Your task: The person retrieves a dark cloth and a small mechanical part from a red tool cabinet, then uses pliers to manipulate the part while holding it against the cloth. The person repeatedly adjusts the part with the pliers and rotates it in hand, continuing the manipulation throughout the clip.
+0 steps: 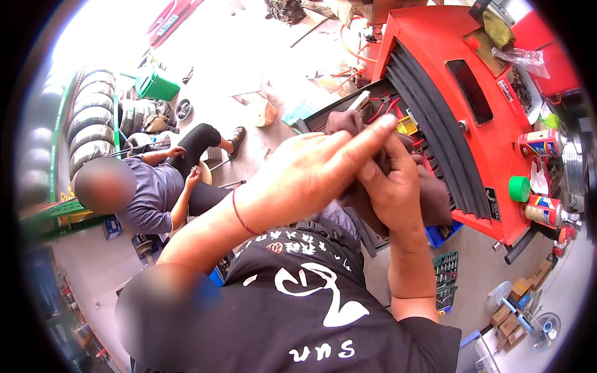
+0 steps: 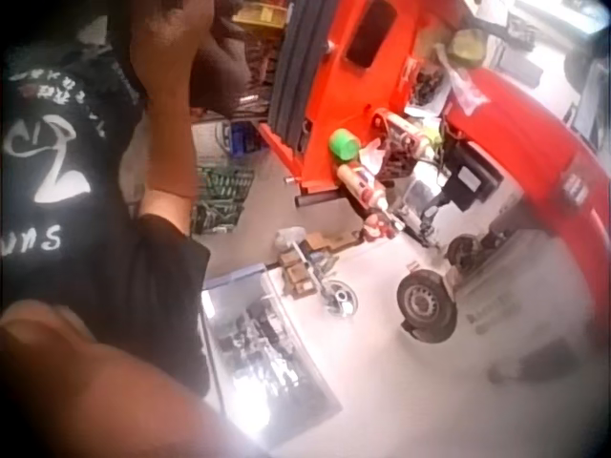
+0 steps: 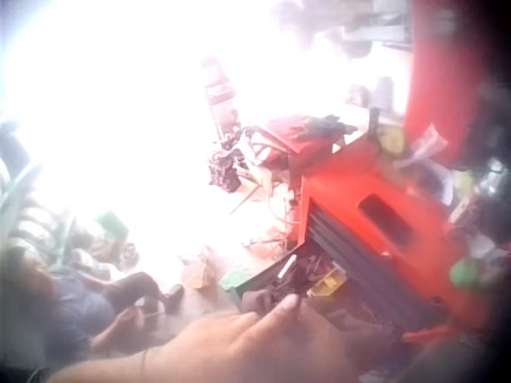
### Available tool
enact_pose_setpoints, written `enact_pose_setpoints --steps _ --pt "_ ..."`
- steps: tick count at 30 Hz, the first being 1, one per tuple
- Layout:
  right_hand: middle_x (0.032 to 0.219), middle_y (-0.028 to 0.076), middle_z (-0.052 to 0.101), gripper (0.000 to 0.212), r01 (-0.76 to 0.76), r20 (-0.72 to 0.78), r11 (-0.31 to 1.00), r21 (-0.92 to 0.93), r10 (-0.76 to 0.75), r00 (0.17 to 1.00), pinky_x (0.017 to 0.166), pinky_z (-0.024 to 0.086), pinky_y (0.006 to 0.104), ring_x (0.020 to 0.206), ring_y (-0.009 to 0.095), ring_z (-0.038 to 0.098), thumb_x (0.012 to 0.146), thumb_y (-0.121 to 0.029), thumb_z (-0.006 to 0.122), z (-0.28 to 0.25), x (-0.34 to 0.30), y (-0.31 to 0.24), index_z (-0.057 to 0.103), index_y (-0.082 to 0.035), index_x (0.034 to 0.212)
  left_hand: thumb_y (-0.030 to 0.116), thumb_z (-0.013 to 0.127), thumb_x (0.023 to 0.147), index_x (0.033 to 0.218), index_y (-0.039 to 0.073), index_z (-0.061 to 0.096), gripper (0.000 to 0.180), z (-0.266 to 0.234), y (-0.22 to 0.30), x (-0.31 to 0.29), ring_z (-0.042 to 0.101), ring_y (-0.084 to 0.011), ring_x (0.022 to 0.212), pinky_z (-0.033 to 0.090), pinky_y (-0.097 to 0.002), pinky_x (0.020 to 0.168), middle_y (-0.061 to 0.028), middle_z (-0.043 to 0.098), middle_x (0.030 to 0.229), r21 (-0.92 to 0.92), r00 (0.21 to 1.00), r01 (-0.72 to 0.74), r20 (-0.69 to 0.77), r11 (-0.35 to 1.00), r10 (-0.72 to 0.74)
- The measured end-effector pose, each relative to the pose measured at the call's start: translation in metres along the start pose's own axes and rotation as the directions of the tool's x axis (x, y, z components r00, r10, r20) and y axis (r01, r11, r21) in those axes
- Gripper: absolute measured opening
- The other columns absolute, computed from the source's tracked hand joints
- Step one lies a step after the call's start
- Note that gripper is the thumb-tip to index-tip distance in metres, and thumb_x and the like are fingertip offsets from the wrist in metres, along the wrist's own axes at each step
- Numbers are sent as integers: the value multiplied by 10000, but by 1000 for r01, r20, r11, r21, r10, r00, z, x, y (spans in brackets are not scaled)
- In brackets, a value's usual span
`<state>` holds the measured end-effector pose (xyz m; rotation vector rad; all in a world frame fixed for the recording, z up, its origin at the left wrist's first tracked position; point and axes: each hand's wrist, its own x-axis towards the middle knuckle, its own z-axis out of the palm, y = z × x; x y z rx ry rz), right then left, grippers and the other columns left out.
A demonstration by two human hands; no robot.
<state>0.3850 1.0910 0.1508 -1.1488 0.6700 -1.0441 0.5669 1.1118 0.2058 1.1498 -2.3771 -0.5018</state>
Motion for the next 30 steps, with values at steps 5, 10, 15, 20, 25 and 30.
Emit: enact_pose_setpoints --steps 5,10,15,20,25,30 --pt "1125 67 659 275 13 -120 926 378 36 992 904 487 257 1020 106 613 960 -129 685 -3 2 29 586 12 1175 111 591 974 1535 11 302 639 13 -13 2 618 -180 881 498 -294 729 -101 628 1102 -599 975 129 -69 790 -212" --pt "1105 86 633 217 192 -196 967 167 -158 968 913 481 314 999 155 598 955 -81 658 5 2 24 613 26 1138 272 447 1069 1519 8 332 534 12 -8 8 481 -58 729 379 -180 609 -48 574 968 -944 886 212 77 252 -457" --pt "1059 141 620 182 389 -131 816 -427 -482 867 873 478 340 979 257 612 927 -82 679 23 5 56 609 14 1065 165 481 1059 1453 34 419 420 37 -25 -4 559 -143 818 483 -291 728 -87 594 928 -470 823 254 -354 845 -444" --pt "1049 127 662 260 -80 -121 994 71 88 989 879 493 299 986 169 614 959 -139 666 38 12 90 615 40 1139 175 466 1072 1398 25 462 359 77 -72 -30 548 -134 1005 462 -280 885 -84 601 1120 -699 618 336 -342 631 -708" --pt "1021 157 725 369 -191 71 928 -320 225 972 839 538 349 934 225 691 928 -267 700 10 47 113 668 11 1169 195 453 1066 1257 -7 552 295 97 -114 -77 547 -161 1054 435 -303 953 -113 605 1150 -621 375 548 -417 561 -828" --pt "1157 260 644 571 -550 -591 387 -740 16 806 919 522 457 1075 356 650 817 -413 756 -120 144 255 611 40 1133 223 457 1071 1277 6 557 315 73 -98 -111 507 -105 938 426 -254 875 -49 588 1095 -559 382 617 -404 554 -832"
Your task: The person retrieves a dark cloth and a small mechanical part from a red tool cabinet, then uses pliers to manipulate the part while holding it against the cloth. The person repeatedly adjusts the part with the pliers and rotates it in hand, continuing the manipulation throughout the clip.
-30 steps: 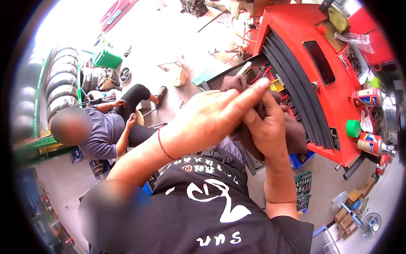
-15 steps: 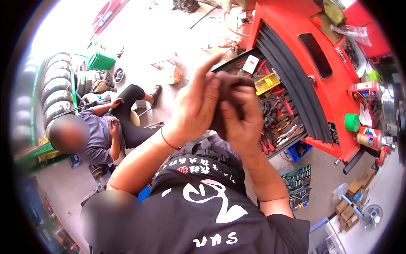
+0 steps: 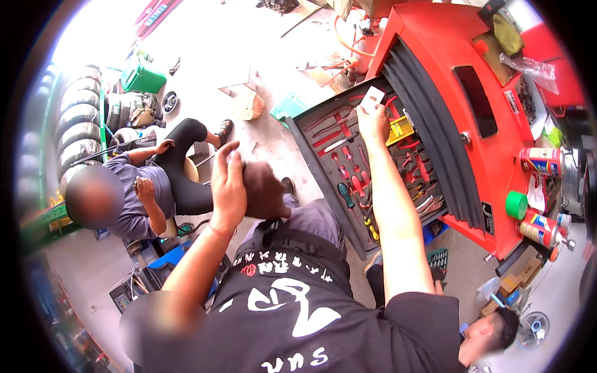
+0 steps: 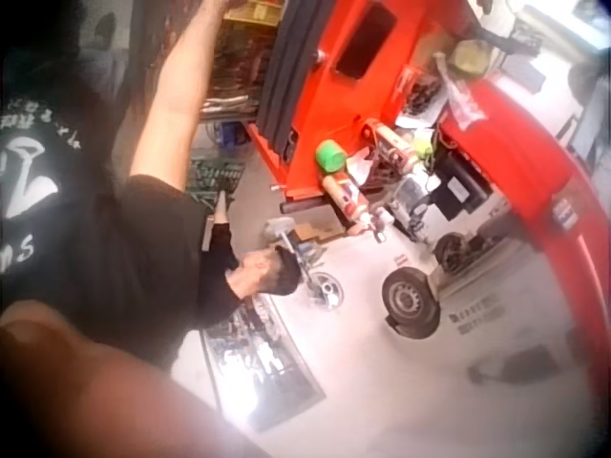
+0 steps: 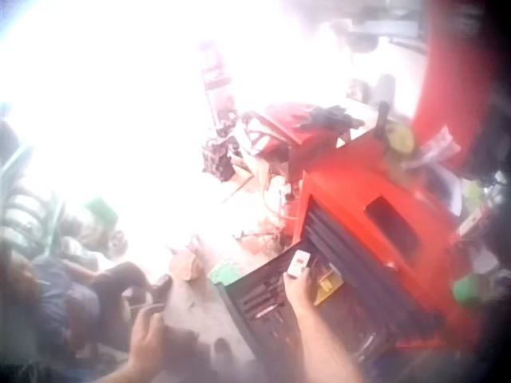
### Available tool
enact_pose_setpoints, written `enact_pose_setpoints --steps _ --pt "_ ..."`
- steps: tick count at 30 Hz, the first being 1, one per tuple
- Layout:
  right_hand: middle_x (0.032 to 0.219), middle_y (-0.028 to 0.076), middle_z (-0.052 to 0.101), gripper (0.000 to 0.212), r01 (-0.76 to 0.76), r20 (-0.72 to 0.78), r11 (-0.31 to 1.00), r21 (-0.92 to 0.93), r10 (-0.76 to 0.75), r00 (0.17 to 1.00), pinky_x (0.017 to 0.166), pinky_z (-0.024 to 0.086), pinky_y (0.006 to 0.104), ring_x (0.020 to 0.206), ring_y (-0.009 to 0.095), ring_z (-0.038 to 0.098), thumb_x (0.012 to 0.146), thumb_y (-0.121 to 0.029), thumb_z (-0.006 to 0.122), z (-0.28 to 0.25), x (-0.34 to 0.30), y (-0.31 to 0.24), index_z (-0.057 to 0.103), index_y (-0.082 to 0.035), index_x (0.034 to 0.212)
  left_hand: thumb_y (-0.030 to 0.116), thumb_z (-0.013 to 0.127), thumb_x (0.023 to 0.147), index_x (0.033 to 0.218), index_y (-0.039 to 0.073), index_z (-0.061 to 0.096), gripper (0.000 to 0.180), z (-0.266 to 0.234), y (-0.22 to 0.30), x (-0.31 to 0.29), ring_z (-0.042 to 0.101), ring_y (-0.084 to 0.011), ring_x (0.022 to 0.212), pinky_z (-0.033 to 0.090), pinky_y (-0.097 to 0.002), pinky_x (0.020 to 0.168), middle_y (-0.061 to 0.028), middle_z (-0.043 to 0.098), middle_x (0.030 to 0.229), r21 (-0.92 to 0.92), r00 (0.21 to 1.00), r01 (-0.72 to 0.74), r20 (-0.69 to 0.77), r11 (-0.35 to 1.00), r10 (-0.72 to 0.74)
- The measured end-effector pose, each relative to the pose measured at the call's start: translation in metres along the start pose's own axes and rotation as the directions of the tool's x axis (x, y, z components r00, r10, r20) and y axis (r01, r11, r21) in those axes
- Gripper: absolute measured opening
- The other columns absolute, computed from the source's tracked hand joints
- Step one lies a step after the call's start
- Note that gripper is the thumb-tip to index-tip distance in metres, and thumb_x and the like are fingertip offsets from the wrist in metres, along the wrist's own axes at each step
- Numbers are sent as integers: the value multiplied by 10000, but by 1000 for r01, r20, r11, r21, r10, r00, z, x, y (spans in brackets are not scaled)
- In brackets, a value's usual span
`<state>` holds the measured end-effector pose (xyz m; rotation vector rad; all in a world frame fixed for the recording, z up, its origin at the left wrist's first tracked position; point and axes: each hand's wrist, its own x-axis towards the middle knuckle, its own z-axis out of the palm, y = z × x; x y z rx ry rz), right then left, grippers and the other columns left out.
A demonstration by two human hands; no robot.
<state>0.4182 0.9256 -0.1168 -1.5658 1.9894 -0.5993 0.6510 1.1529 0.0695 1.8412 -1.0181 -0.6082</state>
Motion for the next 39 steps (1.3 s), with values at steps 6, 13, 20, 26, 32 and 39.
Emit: enact_pose_setpoints --steps 6,13,20,26,32,39 --pt "1325 302 515 937 -235 8 924 -302 250 968 1025 478 473 1234 405 544 747 -606 751 89 60 31 438 80 1303 198 477 1069 1286 -9 537 306 -35 -12 -17 542 -114 1028 425 -260 951 -68 589 1184 78 989 143 12 987 -144" --pt "1115 258 654 803 -218 -63 970 109 226 972 954 504 445 1049 360 660 776 -425 765 70 53 27 451 110 1288 185 471 1066 1264 -18 546 293 -55 -30 -10 559 -167 1077 430 -297 987 -109 617 1186 81 985 171 -39 982 -168" --pt "1093 134 563 672 394 -263 478 785 -319 910 837 523 284 941 159 596 915 -237 734 -76 1 -55 335 83 1351 195 477 1069 1277 -14 532 300 -55 -47 -6 554 -134 1024 442 -269 939 -73 613 1118 -39 981 195 -8 980 -195" --pt "882 111 613 270 -97 89 -83 992 -104 991 729 595 381 790 234 664 938 -232 613 -171 17 -116 513 -3 1039 202 478 1072 1291 16 547 295 -39 -22 10 426 -55 827 376 -201 762 18 526 977 -100 988 141 78 985 -133" --pt "889 175 670 541 274 -632 962 -15 -221 743 782 536 456 834 370 677 828 -450 703 -216 92 -122 560 21 1052 205 501 1059 1260 7 558 288 -51 -20 -4 443 -73 803 401 -217 742 -1 550 948 -99 996 84 50 991 -79" --pt "1163 266 640 727 -22 -370 894 -447 -163 915 867 548 476 1062 390 663 796 -561 722 -218 150 -116 545 24 1188 211 494 1061 1254 14 570 286 -53 -19 -10 416 -54 786 377 -200 717 20 526 904 -188 993 120 38 975 -115"
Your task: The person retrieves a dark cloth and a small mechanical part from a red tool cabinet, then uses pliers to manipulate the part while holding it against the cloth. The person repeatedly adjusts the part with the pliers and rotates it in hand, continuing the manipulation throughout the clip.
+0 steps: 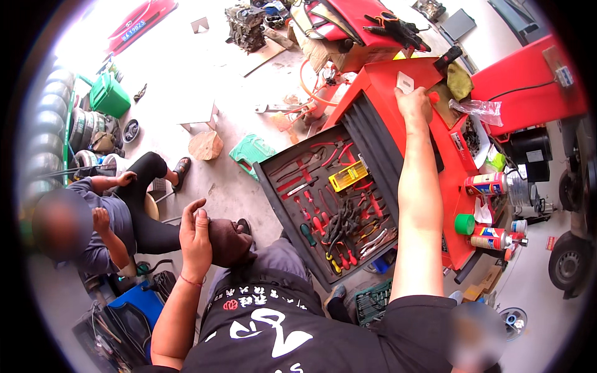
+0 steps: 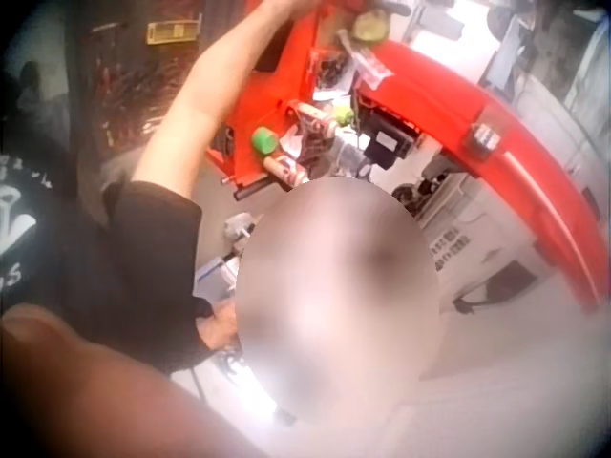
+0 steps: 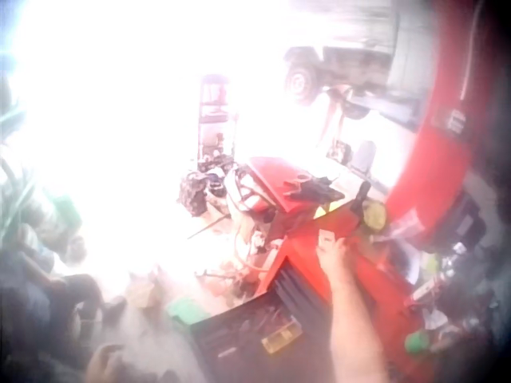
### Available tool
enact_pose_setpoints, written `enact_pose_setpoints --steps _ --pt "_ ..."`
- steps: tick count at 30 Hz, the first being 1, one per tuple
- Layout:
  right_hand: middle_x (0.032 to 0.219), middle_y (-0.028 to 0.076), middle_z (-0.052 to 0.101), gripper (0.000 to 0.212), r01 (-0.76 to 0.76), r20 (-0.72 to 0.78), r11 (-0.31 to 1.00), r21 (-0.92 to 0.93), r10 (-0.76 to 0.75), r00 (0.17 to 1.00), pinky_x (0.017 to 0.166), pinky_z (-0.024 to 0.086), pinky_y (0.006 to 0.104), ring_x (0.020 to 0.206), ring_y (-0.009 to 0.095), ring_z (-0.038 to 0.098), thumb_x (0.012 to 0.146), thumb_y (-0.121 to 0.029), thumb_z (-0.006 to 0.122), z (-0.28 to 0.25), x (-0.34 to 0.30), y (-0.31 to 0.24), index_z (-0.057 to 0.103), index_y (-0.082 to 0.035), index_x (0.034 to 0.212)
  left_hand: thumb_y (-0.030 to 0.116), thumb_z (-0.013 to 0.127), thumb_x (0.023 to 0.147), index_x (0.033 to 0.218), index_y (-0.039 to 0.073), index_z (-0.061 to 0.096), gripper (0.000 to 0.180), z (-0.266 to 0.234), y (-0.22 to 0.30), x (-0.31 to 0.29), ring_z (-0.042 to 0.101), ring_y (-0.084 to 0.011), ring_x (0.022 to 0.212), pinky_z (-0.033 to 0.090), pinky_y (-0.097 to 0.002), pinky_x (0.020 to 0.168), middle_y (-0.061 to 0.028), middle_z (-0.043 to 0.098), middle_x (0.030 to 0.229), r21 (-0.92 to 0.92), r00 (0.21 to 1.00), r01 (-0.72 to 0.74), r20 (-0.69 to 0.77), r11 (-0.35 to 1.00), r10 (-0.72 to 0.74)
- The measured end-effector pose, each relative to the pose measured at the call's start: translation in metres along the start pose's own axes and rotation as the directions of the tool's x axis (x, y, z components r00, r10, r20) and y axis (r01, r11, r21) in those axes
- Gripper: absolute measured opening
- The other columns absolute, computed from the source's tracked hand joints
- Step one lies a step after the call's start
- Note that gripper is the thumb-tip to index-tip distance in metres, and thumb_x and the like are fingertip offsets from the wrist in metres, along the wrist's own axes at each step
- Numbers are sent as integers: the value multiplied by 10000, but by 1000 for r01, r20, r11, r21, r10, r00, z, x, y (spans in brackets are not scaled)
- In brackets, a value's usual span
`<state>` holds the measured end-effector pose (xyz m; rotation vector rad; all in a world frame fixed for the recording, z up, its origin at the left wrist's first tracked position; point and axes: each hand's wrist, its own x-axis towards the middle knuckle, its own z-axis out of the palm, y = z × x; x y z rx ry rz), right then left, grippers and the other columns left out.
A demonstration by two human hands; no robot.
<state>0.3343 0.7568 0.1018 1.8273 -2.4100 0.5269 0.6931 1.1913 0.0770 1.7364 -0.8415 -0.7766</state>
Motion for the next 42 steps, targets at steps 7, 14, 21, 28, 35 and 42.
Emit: enact_pose_setpoints --steps 7,14,21,28,35,42 --pt "992 63 667 283 -203 271 204 958 -403 874 728 509 250 860 121 642 999 -287 597 -60 -182 -26 622 -17 1080 185 472 1051 1285 28 562 295 8 51 12 442 -29 792 380 -187 710 44 494 890 -426 975 205 167 881 -146" --pt "1122 60 667 486 -478 448 166 863 -689 569 940 476 275 1048 132 617 910 -204 745 -71 -378 -51 570 -3 1317 188 606 1015 1223 -2 560 285 44 62 15 604 -107 933 472 -245 860 -37 644 999 -507 942 37 304 861 138" --pt "1122 47 648 325 -454 389 -12 891 -495 777 903 485 262 1022 114 612 974 -166 663 -52 -381 -33 581 -2 1242 225 610 1015 1167 16 651 262 54 19 11 623 -128 1009 495 -281 902 -41 671 1099 -518 925 296 365 802 -106" --pt "1072 39 654 247 -529 442 -138 837 -401 802 894 493 279 999 115 611 928 -53 634 -57 -386 -47 621 -14 1171 -1 614 948 1204 -9 628 256 56 49 3 640 -189 1002 502 -298 894 -100 664 1075 -5 803 -392 486 920 345" --pt "1066 102 638 274 -599 500 -542 589 -337 797 903 522 327 1002 193 636 897 -132 512 -76 -353 -28 577 -14 1135 154 583 1023 1322 -14 567 343 63 66 1 608 -150 1114 470 -292 996 -80 660 1170 -594 827 343 558 728 66" --pt "1167 99 628 471 -86 73 -14 996 -391 917 959 487 343 1049 203 624 792 -98 740 -132 -350 -35 554 -2 1214 6 592 979 1277 -24 581 300 69 102 -6 580 -147 1160 483 -284 980 -96 616 1218 -546 776 -69 497 835 389"
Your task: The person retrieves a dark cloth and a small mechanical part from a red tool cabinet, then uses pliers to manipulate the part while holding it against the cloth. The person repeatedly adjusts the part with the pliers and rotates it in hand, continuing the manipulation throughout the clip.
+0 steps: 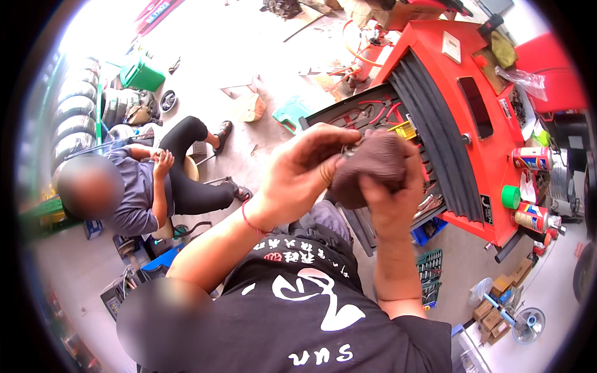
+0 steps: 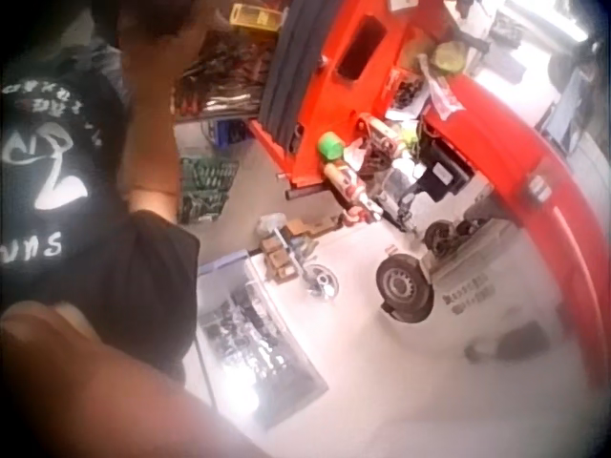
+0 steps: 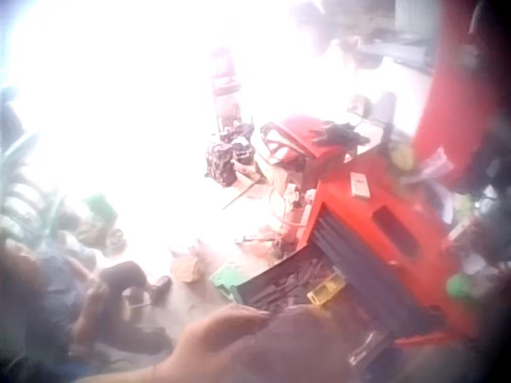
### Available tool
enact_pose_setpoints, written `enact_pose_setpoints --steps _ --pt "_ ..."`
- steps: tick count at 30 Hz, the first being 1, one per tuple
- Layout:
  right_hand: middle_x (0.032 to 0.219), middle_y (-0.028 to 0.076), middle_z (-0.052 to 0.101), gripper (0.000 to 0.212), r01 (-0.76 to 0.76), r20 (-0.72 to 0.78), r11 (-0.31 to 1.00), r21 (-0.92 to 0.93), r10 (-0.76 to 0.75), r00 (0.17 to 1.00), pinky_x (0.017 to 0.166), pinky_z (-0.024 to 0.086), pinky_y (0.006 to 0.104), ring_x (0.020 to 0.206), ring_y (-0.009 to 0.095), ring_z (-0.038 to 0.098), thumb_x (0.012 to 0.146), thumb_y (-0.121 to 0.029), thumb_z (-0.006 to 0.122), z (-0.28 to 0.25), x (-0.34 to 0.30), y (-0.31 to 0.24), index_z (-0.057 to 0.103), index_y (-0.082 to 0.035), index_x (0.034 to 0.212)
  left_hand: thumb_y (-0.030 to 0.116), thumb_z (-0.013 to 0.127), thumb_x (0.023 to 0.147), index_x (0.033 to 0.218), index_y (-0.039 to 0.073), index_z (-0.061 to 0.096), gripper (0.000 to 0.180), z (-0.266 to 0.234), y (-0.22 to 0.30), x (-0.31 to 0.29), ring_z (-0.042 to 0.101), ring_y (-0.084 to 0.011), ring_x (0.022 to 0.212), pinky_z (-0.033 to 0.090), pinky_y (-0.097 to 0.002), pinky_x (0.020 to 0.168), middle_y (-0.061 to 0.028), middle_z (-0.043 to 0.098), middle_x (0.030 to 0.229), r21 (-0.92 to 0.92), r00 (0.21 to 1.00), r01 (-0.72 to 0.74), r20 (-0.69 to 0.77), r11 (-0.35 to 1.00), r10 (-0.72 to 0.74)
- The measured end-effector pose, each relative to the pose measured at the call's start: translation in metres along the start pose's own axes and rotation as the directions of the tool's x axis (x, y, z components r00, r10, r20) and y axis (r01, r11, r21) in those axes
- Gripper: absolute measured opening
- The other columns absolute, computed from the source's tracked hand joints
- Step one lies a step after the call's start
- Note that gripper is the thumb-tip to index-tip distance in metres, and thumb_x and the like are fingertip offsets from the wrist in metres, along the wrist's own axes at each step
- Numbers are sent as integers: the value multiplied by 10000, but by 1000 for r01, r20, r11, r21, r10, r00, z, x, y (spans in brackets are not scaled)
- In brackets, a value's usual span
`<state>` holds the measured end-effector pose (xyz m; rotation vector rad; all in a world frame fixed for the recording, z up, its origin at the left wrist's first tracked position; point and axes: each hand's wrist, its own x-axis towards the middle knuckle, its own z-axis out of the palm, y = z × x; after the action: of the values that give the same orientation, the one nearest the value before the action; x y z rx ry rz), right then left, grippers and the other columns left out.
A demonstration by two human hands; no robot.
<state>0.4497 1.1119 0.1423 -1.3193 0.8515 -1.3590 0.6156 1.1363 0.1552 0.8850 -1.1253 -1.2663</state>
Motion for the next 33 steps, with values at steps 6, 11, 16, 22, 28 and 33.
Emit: enact_pose_setpoints --steps 6,11,16,22,28,33 --pt "1036 94 631 267 -140 -119 877 460 217 969 874 506 339 950 186 613 834 -66 630 -2 8 -4 600 -4 1092 -6 625 951 1288 -29 546 347 5 -3 1 593 -215 1185 466 -345 1038 -141 611 1258 -34 999 -37 35 999 38" --pt "1037 110 631 270 -101 -223 859 503 242 944 848 530 353 940 204 624 871 -147 564 -16 14 -9 581 -1 1098 54 663 950 1317 -21 540 394 17 10 10 555 -243 1261 443 -374 1073 -171 590 1319 -344 997 73 63 936 -55" --pt "1135 116 631 234 -119 -179 841 528 247 952 906 520 346 1032 201 624 953 -87 514 5 -3 -2 573 -18 1169 25 726 841 1210 58 647 378 16 -3 25 506 -302 1312 432 -393 1059 -177 504 1425 337 961 -190 254 922 106" --pt "1162 122 574 284 208 -199 906 -369 -296 934 955 455 378 1080 206 571 928 -76 580 -10 -13 70 546 -26 1204 62 524 1036 1331 -29 485 311 21 -73 -11 525 -154 1238 418 -281 1040 -95 556 1330 -8 941 310 -144 951 -308" --pt "1280 113 601 455 -339 -24 934 112 343 939 1006 487 367 1215 191 563 1013 -336 556 -120 -67 111 539 -27 1346 74 534 1035 1244 -5 483 228 -7 -97 -9 548 -87 1013 445 -231 903 -44 597 1095 262 912 409 -146 874 -383" --pt "1280 218 595 740 -672 -577 110 -732 425 698 999 469 456 1209 350 568 832 -493 741 -217 -136 230 529 16 1327 68 533 1018 1248 25 475 241 -3 -83 -12 476 -58 782 421 -212 694 -8 585 916 639 923 383 -238 667 -302"
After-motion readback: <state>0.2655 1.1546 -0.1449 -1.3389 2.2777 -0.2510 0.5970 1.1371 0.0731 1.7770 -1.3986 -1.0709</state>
